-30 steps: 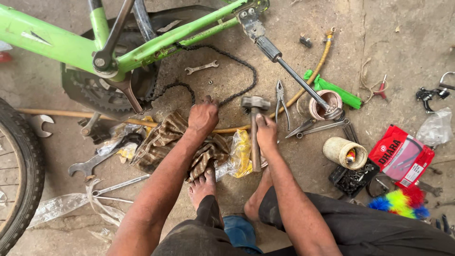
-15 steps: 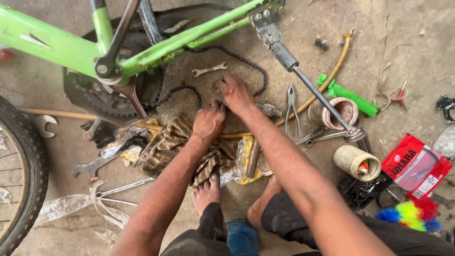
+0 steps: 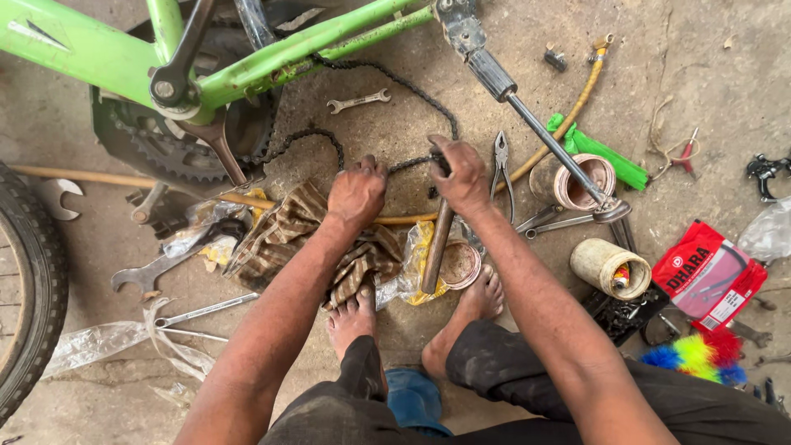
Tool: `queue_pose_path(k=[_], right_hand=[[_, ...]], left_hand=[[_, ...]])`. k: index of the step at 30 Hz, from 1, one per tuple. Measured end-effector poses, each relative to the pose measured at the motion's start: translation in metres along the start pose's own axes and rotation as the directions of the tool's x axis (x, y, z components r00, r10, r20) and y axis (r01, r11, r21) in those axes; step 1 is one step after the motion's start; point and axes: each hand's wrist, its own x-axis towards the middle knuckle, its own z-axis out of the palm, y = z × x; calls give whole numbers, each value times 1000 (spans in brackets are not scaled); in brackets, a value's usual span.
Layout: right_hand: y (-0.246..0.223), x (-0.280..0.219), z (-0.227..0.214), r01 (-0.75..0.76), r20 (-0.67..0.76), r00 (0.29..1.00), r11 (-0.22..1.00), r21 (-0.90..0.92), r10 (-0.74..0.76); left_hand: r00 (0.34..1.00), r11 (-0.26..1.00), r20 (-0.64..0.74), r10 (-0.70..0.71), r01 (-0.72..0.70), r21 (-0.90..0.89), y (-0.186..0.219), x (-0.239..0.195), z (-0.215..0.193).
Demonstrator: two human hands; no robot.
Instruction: The person sits on the floor and repairs a bicycle chain by hammering a master link pin into place. They then lift the bicycle frame upright to inspect the chain and crankset.
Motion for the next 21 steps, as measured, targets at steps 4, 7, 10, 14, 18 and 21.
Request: queue_pose_path(k=[4, 7, 10, 14, 18, 21], right_hand=[[-4, 8, 10, 166, 8, 986, 983, -83, -166], [-4, 6, 20, 170, 75, 984, 980, -99, -163], [-4, 5, 24, 196, 124, 975, 975, -108, -182], [-2, 5, 23, 234, 164, 963, 964, -127, -212], [-5, 6, 23, 230, 174, 963, 965, -124, -207], [-8, 4, 22, 213, 184, 965, 968, -133, -187]], left_hand=[[1000, 1000, -19, 3, -3, -6, 2, 2, -5], [998, 1000, -65, 16, -16, 2, 2, -1, -3], [998, 1000, -59, 22, -21, 19, 0, 0, -3], [1000, 998, 18, 9, -10, 57, 1, 2, 0], [1000, 999, 16, 6, -7, 39, 0, 1, 0], [1000, 998, 17, 12, -12, 56, 0, 2, -1]])
